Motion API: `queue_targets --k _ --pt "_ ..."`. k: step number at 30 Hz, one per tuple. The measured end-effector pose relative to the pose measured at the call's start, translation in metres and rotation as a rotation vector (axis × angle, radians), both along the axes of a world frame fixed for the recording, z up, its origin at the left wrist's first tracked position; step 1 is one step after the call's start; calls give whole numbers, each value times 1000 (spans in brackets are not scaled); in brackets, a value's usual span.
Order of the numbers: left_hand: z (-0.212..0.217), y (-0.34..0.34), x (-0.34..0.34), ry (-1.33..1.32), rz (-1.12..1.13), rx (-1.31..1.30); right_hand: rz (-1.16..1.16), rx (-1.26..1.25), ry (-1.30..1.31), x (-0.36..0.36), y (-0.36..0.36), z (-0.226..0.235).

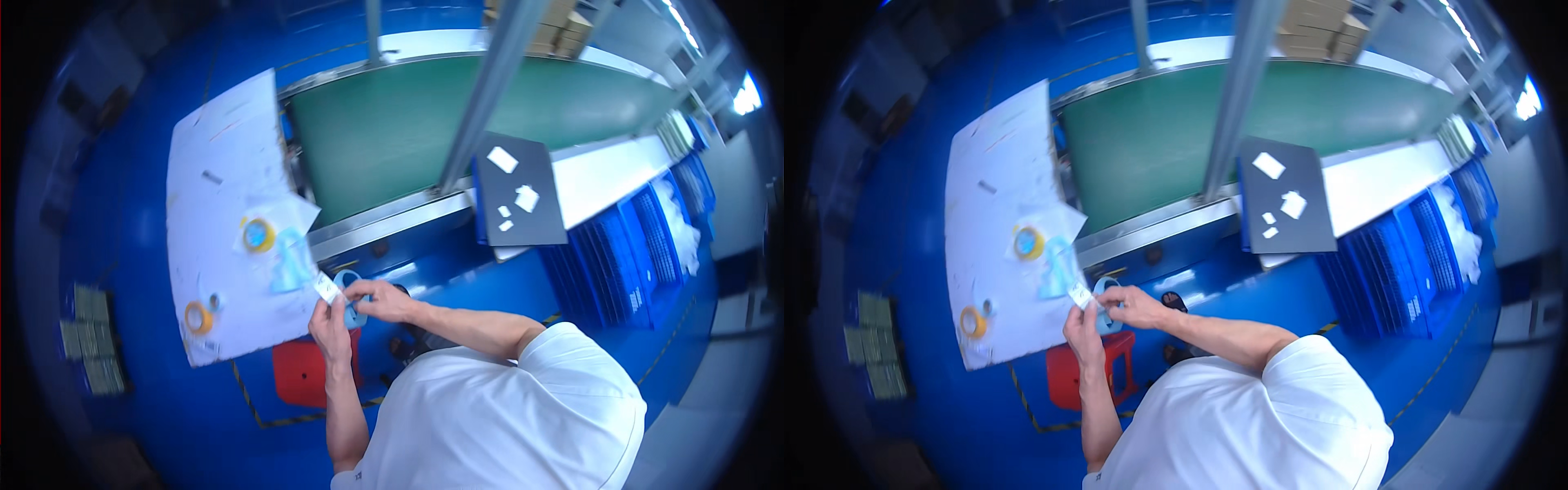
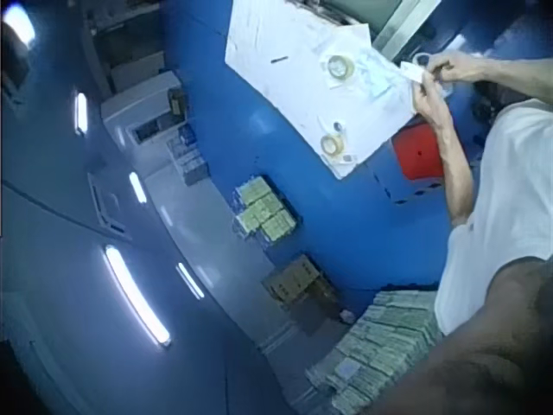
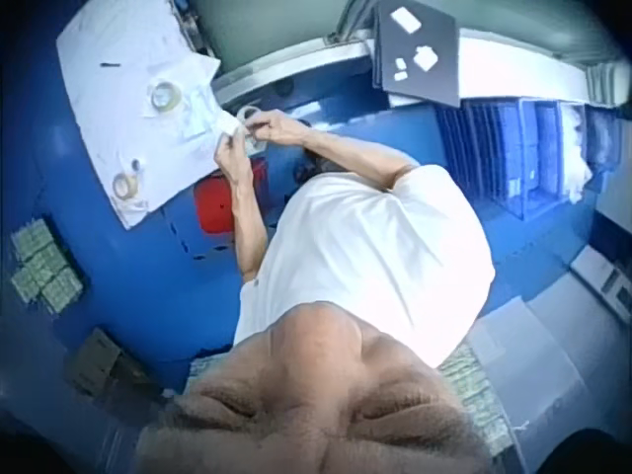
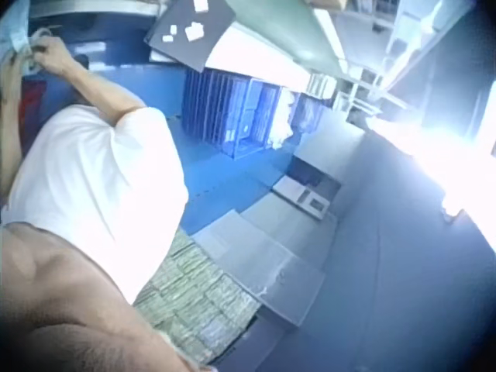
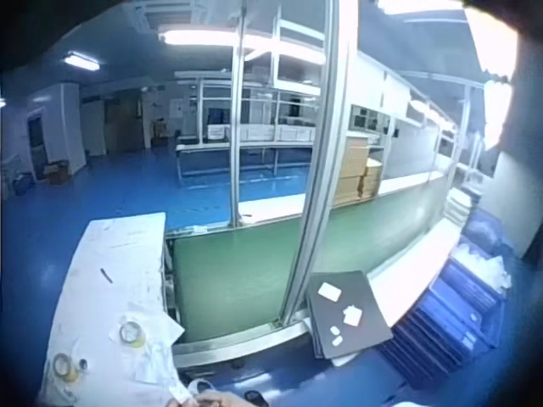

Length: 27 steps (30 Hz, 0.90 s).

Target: The person applies adhesive labels to black and blue folders at a workstation. They pick up folders from a blue crate, place them on a table, apply labels, and stack the labeled folders. The person also moves a blue crate and handles a roll of labels.

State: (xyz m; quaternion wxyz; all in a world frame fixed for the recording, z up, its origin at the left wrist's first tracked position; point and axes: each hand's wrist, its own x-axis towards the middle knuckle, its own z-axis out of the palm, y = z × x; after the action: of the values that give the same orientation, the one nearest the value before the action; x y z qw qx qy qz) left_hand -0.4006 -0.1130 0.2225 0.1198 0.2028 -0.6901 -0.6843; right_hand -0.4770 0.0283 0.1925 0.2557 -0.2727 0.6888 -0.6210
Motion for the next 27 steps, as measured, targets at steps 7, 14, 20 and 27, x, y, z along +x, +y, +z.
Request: queue_targets --k 7,14,20,27 --pt "-2 97 15 -25 -375 -18 -325 -215 -270 32 120 33" --pt "0 207 -16 -103 -491 292 -464 -188 -359 -16 211 26" --pt "-27 293 -35 -222 -385 400 -353 36 -472 -60 320 -3" --pt "-34 332 -55 -220 -63 440 -289 750 633 -69 449 -42"
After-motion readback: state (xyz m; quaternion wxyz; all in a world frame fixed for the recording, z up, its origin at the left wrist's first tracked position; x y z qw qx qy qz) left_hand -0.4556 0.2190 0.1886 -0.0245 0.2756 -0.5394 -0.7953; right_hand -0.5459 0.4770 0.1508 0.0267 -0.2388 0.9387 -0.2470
